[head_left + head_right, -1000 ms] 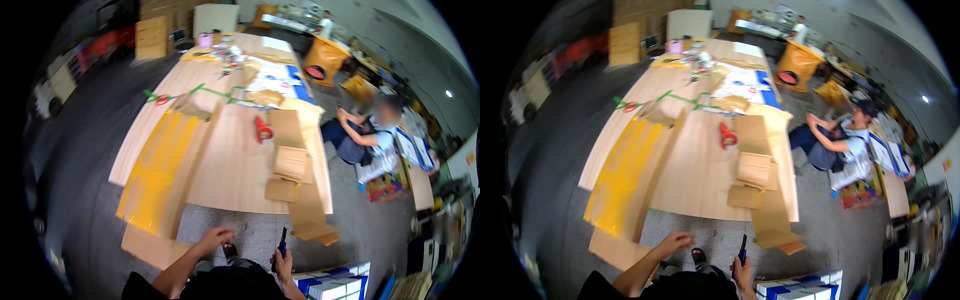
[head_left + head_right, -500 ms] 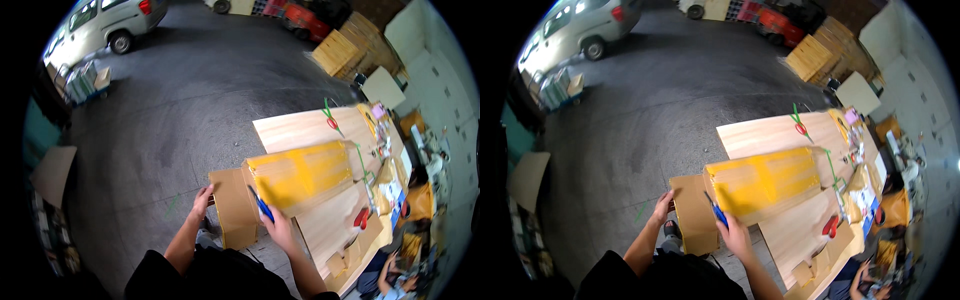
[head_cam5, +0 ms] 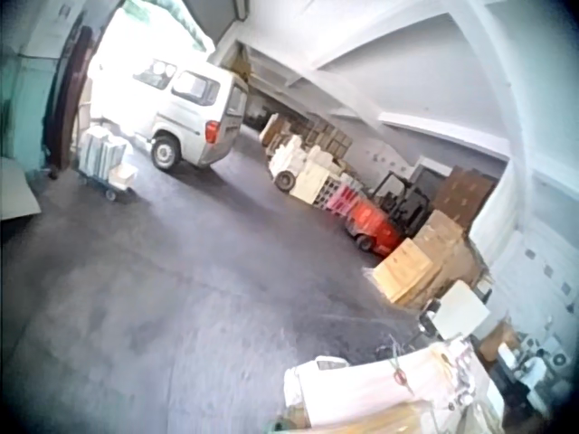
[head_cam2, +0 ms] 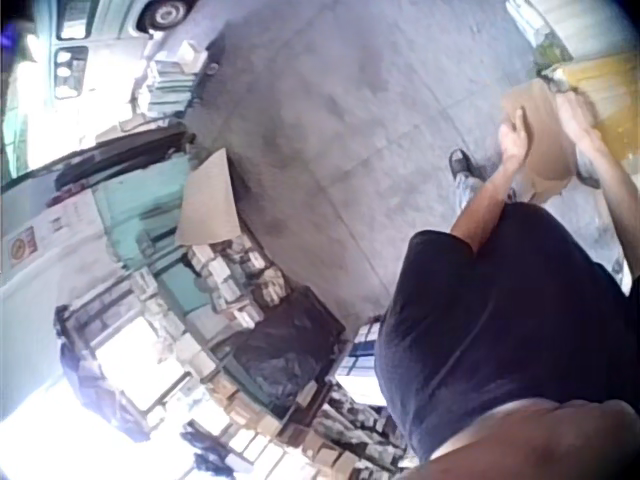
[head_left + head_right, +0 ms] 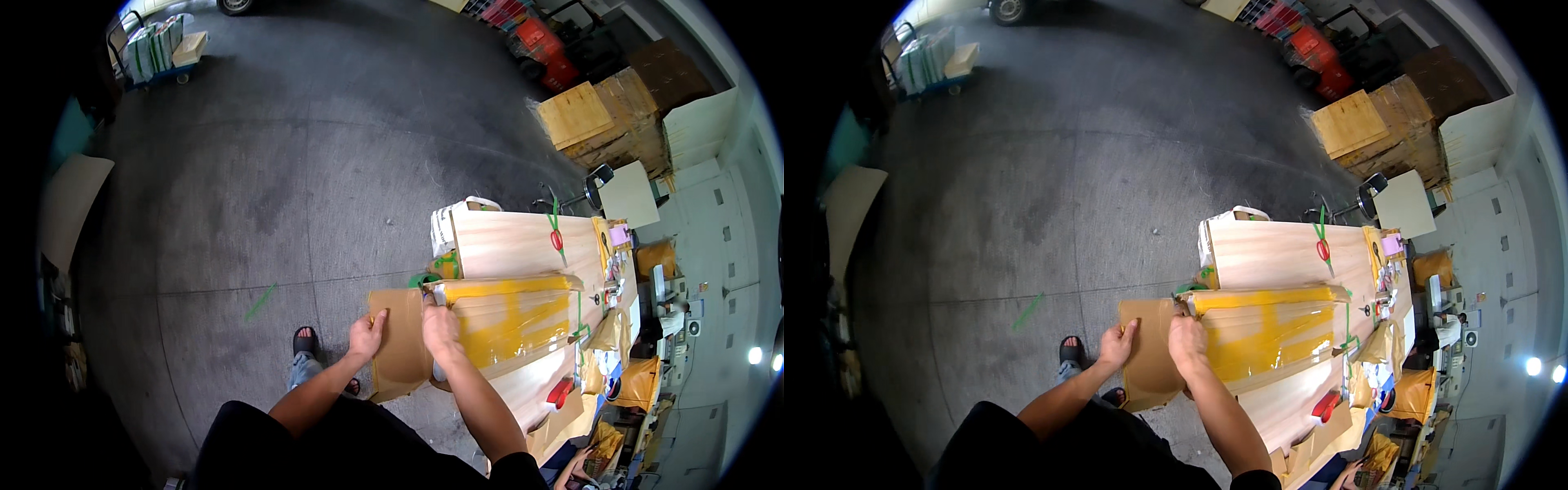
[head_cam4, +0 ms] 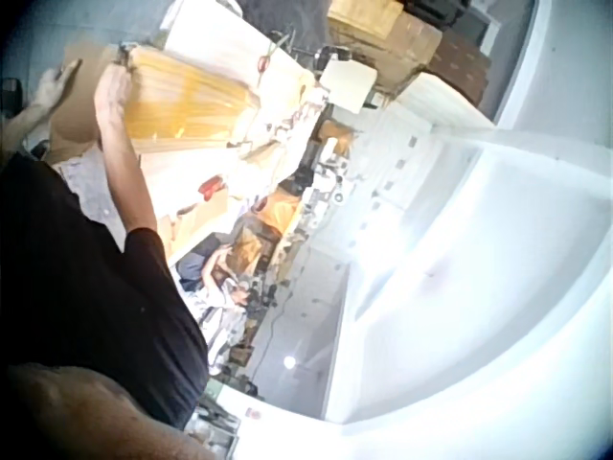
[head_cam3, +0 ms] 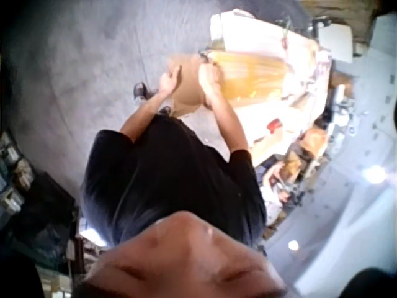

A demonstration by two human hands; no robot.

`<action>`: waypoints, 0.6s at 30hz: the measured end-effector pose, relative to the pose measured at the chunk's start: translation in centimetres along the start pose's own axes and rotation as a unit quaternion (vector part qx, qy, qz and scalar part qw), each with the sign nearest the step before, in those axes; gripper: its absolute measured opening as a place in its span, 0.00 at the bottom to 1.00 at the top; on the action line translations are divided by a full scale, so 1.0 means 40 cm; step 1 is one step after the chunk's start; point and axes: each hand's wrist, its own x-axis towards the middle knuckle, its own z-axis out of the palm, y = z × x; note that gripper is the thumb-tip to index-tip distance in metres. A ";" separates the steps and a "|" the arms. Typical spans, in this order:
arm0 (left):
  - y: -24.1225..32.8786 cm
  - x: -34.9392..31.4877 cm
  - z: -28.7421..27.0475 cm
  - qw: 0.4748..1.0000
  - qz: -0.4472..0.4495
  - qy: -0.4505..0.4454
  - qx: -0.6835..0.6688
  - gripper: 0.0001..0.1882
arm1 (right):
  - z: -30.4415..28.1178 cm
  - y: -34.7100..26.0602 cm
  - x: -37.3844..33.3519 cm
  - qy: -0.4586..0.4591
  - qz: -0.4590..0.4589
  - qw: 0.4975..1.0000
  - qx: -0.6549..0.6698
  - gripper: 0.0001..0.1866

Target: The person opens a cardboard box with a utility knife, places a stack of white paper inside, folds the flaps, and seals the box with yellow packing tape. The person then cuts the box open again and repeats the process.

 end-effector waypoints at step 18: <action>-0.039 0.015 0.018 0.998 0.016 0.018 -0.054 0.20 | -0.030 -0.028 -0.044 -0.046 -0.012 0.994 -0.100 0.19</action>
